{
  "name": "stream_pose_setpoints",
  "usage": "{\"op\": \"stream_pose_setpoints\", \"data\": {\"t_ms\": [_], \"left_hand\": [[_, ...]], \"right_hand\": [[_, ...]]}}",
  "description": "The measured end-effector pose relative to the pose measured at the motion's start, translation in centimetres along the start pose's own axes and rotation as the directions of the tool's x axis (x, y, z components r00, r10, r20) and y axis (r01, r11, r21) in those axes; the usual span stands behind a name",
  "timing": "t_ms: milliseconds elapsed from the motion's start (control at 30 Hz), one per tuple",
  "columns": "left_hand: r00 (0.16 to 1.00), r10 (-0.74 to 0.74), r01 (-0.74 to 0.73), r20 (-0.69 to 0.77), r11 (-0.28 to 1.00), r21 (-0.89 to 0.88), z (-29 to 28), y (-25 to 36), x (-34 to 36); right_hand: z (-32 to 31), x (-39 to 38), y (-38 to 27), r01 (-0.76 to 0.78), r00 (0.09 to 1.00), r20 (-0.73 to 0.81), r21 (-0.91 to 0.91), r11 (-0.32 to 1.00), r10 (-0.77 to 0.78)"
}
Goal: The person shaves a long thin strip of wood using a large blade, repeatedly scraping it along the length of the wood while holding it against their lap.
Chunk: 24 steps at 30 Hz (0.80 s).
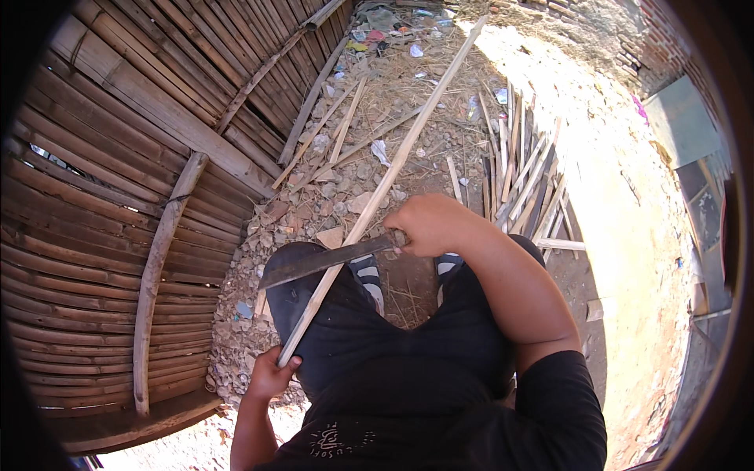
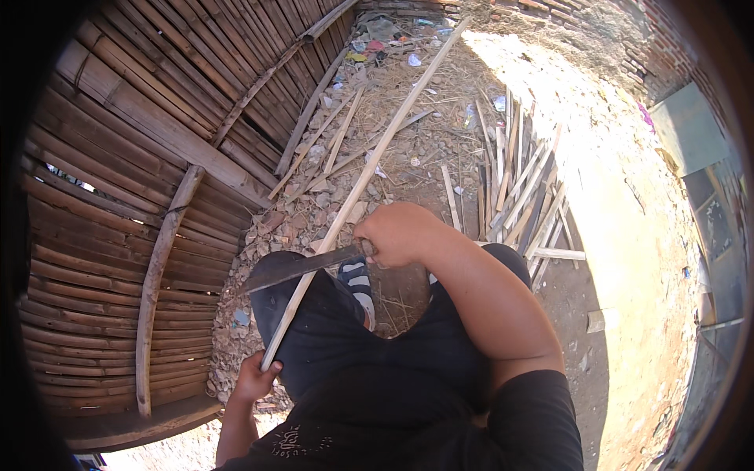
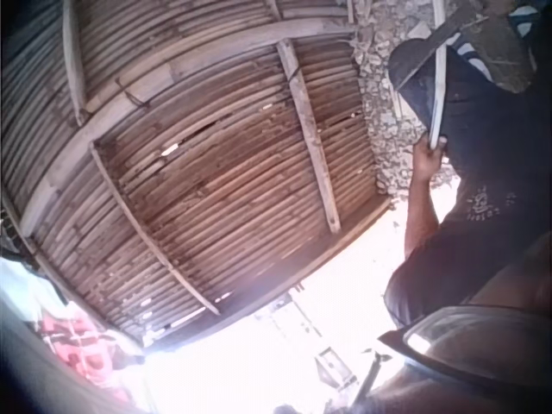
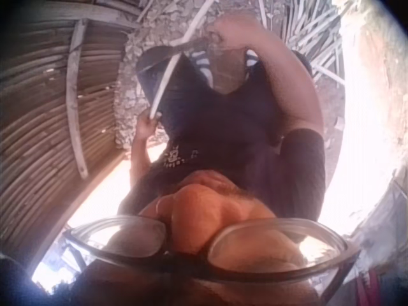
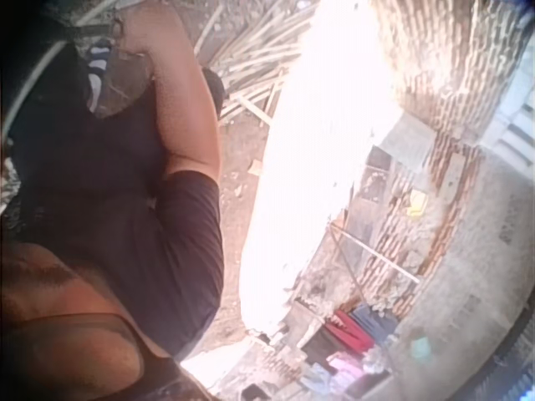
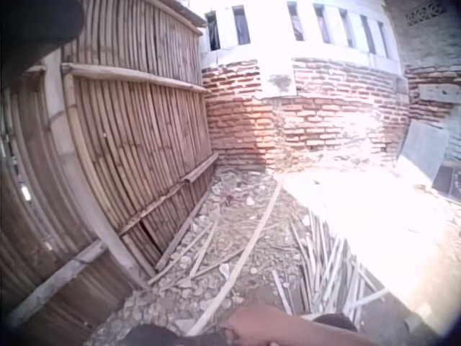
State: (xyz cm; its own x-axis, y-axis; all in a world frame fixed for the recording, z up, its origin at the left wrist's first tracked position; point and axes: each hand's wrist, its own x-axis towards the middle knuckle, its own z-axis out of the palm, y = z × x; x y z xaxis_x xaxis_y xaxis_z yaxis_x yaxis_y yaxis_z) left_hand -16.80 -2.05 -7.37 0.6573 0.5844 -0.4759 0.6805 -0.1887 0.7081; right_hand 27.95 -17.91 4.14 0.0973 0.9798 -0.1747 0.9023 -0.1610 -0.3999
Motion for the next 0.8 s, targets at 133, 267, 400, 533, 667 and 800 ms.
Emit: {"op": "stream_pose_setpoints", "data": {"t_ms": [133, 267, 400, 533, 667, 800], "left_hand": [[0.994, 0.056, -0.055, -0.097, 0.998, 0.016, 0.4, 1.8, -0.8], [0.990, 0.083, -0.077, -0.112, 0.996, 0.053, 0.7, 1.6, -0.4], [0.993, 0.098, -0.095, -0.070, 0.995, 0.043, 0.5, 2.0, -0.4], [0.996, 0.068, -0.066, -0.052, 0.996, 0.053, 0.3, 1.9, -0.4], [0.991, 0.080, -0.064, -0.109, 0.987, 0.147, 0.3, 2.1, -0.7], [0.983, 0.110, -0.086, -0.145, 0.983, 0.162, 0.6, 3.3, -0.9]], "right_hand": [[-1.0, 0.3, 1.4, -0.023, 0.997, 0.080, 0.047, 0.999, 0.019], [-2.3, -0.8, 9.4, -0.267, 0.858, -0.362, 0.294, 0.918, 0.365], [-1.3, -1.0, 8.4, -0.182, 0.903, -0.351, 0.206, 0.961, 0.247], [0.3, 0.0, 2.2, -0.039, 0.998, -0.038, 0.039, 0.998, 0.041], [0.6, 0.5, 0.0, 0.065, 0.993, 0.096, 0.000, 0.998, -0.064], [-1.1, 0.0, 8.3, -0.097, 0.978, -0.163, 0.181, 0.979, 0.127]]}}
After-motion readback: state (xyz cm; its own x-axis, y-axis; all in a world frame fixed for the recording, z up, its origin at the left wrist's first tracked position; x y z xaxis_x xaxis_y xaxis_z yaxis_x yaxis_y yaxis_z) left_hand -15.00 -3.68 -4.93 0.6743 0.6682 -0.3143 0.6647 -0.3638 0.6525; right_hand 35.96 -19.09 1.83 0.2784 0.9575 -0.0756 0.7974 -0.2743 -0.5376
